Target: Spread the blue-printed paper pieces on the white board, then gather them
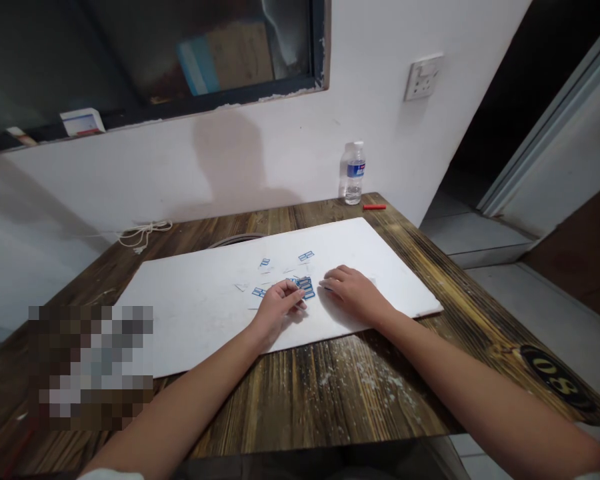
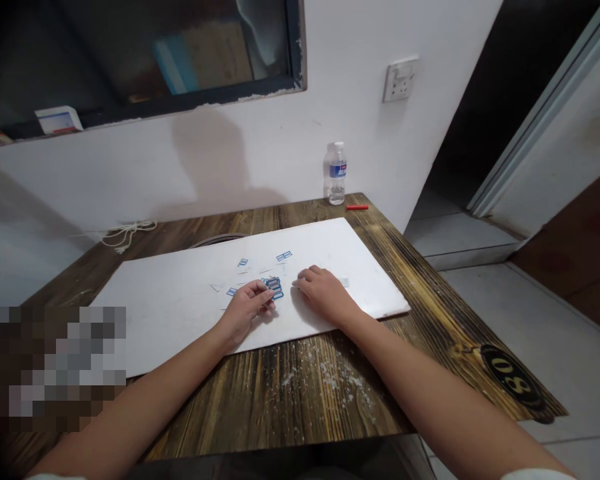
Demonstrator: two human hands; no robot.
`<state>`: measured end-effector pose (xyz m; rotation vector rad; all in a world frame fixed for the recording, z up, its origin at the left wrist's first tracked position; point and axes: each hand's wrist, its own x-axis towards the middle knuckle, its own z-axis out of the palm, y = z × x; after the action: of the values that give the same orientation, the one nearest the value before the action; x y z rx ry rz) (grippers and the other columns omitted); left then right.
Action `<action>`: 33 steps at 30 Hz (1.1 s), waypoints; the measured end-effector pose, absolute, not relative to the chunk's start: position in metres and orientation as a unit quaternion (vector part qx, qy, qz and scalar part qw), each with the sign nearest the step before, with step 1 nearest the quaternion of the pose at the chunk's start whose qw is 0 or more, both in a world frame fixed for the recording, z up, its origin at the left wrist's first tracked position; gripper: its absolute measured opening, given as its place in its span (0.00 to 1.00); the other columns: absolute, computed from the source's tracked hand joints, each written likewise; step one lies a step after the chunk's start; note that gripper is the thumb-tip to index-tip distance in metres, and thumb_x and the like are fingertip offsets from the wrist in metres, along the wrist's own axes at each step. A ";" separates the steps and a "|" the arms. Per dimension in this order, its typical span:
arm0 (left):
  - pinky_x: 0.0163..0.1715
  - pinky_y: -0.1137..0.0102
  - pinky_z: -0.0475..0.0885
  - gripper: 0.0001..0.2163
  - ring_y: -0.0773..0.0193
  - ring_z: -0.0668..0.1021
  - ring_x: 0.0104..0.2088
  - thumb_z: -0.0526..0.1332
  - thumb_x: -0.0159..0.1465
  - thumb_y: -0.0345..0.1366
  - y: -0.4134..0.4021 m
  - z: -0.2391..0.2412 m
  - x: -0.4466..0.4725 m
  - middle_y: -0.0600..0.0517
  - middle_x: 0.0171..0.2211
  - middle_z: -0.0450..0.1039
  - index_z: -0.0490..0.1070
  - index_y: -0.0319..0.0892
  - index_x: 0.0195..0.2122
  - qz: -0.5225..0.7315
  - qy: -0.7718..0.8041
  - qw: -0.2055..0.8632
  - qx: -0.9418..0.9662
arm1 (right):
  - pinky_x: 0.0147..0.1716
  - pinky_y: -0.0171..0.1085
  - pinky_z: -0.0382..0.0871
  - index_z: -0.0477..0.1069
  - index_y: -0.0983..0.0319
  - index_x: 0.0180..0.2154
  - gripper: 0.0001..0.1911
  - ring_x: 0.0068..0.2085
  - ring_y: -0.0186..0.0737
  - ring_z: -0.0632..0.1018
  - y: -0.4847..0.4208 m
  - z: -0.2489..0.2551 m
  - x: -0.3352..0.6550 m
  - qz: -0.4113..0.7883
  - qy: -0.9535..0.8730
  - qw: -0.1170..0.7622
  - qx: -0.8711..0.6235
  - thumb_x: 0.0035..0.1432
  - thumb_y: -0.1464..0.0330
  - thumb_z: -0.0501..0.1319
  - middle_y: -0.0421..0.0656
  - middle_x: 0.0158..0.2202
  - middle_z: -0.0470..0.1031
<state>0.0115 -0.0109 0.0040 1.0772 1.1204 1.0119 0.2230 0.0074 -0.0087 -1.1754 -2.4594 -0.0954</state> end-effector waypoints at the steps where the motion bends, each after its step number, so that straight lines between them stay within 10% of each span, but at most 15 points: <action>1: 0.21 0.76 0.68 0.18 0.69 0.74 0.20 0.72 0.50 0.44 -0.011 0.004 0.011 0.51 0.21 0.74 0.67 0.40 0.31 0.436 0.483 0.600 0.464 | 0.46 0.43 0.67 0.75 0.61 0.49 0.14 0.50 0.47 0.73 0.007 -0.009 0.223 -0.036 -0.878 0.218 -0.425 0.63 0.72 0.57 0.50 0.50 0.76; 15: 0.20 0.77 0.66 0.18 0.70 0.73 0.19 0.72 0.49 0.45 -0.011 0.002 0.012 0.52 0.20 0.74 0.67 0.40 0.31 0.437 0.478 0.611 0.455 | 0.40 0.39 0.66 0.77 0.64 0.35 0.10 0.39 0.44 0.75 0.006 -0.003 0.223 -0.031 -0.875 0.153 -0.457 0.62 0.74 0.56 0.48 0.35 0.79; 33: 0.20 0.76 0.65 0.17 0.69 0.74 0.19 0.73 0.48 0.44 -0.010 0.005 0.014 0.52 0.19 0.73 0.67 0.40 0.28 0.443 0.476 0.605 0.460 | 0.35 0.37 0.73 0.75 0.59 0.39 0.10 0.35 0.39 0.78 -0.012 -0.003 0.214 -0.013 -0.799 0.486 -0.354 0.65 0.71 0.54 0.45 0.33 0.79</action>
<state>0.0138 -0.0105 0.0046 1.0637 1.1021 1.0245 0.2135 -0.0121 -0.0034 -0.8624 -1.9443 -0.0322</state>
